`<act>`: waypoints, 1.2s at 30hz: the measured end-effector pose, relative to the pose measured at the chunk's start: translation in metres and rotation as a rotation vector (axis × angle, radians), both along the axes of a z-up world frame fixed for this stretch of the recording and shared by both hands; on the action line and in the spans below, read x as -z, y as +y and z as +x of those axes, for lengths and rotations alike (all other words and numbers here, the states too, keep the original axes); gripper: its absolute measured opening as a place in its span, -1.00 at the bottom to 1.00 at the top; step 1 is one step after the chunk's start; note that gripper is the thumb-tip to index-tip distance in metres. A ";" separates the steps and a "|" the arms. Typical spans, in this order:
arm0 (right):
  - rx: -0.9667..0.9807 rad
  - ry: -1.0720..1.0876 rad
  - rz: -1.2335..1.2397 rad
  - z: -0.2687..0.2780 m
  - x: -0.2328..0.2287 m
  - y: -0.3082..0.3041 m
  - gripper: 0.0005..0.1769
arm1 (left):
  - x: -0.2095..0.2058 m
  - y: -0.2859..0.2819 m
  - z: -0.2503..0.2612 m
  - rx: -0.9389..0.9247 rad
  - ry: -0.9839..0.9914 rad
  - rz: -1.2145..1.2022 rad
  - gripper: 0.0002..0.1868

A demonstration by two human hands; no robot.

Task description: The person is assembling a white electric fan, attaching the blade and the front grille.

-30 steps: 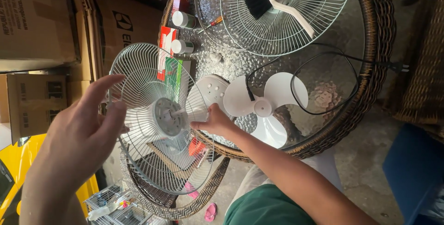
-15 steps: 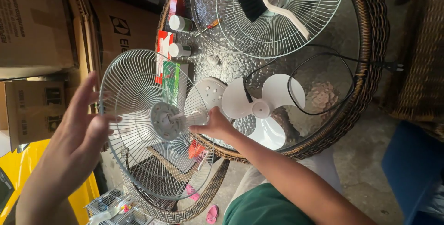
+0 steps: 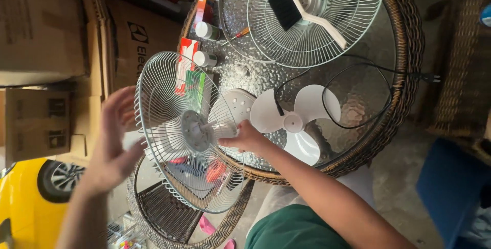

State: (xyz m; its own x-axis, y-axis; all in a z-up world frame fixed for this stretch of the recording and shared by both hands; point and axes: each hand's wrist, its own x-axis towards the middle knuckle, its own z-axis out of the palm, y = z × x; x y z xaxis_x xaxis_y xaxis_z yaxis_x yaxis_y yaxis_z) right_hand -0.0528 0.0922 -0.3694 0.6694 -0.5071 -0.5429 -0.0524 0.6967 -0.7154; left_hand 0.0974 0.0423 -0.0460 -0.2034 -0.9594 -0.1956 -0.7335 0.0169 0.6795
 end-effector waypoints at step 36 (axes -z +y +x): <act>-0.054 -0.005 0.305 0.000 -0.014 -0.004 -0.55 | 0.099 0.179 -0.113 -0.702 0.357 -0.333 0.21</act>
